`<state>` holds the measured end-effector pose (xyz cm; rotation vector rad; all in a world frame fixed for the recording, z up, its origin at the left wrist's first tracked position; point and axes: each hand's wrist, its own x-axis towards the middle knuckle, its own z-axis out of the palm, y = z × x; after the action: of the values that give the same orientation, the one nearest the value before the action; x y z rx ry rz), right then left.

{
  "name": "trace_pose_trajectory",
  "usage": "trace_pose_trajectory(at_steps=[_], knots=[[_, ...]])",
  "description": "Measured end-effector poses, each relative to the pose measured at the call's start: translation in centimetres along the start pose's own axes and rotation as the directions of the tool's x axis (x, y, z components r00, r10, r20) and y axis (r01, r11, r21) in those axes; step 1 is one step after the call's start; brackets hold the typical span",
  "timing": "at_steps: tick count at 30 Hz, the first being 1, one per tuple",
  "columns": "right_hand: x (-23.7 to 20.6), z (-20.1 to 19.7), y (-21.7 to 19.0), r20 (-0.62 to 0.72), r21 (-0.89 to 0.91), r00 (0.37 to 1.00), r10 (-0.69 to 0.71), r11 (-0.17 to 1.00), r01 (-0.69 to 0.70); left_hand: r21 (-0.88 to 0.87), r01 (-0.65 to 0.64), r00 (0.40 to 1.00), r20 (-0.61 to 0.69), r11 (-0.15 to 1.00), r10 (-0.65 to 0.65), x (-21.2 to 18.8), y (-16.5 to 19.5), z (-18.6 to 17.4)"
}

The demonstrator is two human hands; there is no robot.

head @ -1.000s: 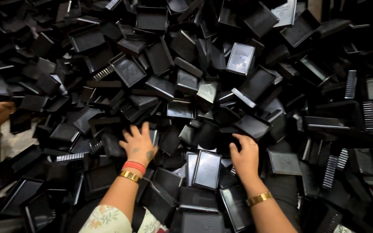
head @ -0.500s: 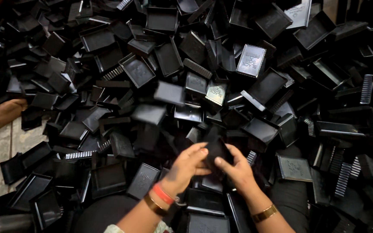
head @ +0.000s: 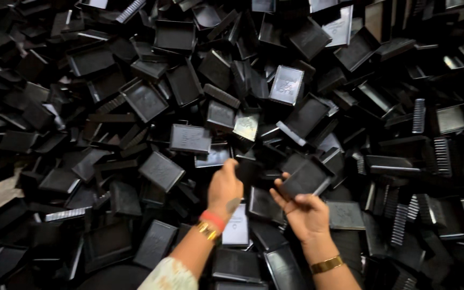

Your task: The person sits on the floor in front of a large pile of black plastic boxes and repeatedly picks up a base and a lid, presses the lid onto the base to snap it closed, and sets the assembled box back onto the pile. Other workers around the pile perform the same lid-attaching action.

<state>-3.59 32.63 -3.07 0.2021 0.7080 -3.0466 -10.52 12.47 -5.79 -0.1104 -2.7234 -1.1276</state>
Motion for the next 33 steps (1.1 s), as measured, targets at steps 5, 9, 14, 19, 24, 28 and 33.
trace_pose_trajectory(at_steps=[5, 9, 14, 19, 24, 28, 33], knots=[[-0.9, 0.6, 3.4, -0.069, -0.515, 0.995, -0.078, 0.857, 0.031, -0.294, -0.164, 0.978, -0.175, 0.942, 0.115, -2.9, 3.0, -4.3], [-3.8, 1.3, 6.3, 0.174, -0.368, 0.982, 0.074, 0.930, -0.004, -0.570, -0.047, 0.993, 0.062, 0.820, 0.100, -7.4, 5.2, -6.0], [-4.4, 2.0, 6.4, 0.303, -0.702, 0.950, 0.072, 0.691, 0.171, -0.837, 0.045, 0.997, 0.071, 0.545, 0.026, -9.0, 3.9, -6.1], [-4.1, 2.2, 5.7, 0.450, -0.749, 0.892, -0.053, 0.522, 0.409, -0.665, 0.049, 0.998, 0.060, 0.746, -0.012, -8.4, 2.8, -6.8], [-4.0, 2.1, 5.2, 0.214, -0.627, 0.974, -0.072, 0.755, 0.193, -0.875, 0.320, 0.944, 0.326, 0.363, -0.045, -8.3, 3.8, -7.4], [-4.0, 2.5, 5.0, 0.428, -0.795, 0.904, -0.023, 0.466, 0.388, -0.862, 0.359, 0.932, 0.349, 0.358, -0.095, -8.1, 4.0, -7.3], [-4.2, 1.9, 5.3, 0.597, -0.798, 0.801, 0.032, 0.121, 0.590, -0.872, 0.464, 0.867, 0.410, 0.157, -0.284, -7.5, 3.1, -6.7]])
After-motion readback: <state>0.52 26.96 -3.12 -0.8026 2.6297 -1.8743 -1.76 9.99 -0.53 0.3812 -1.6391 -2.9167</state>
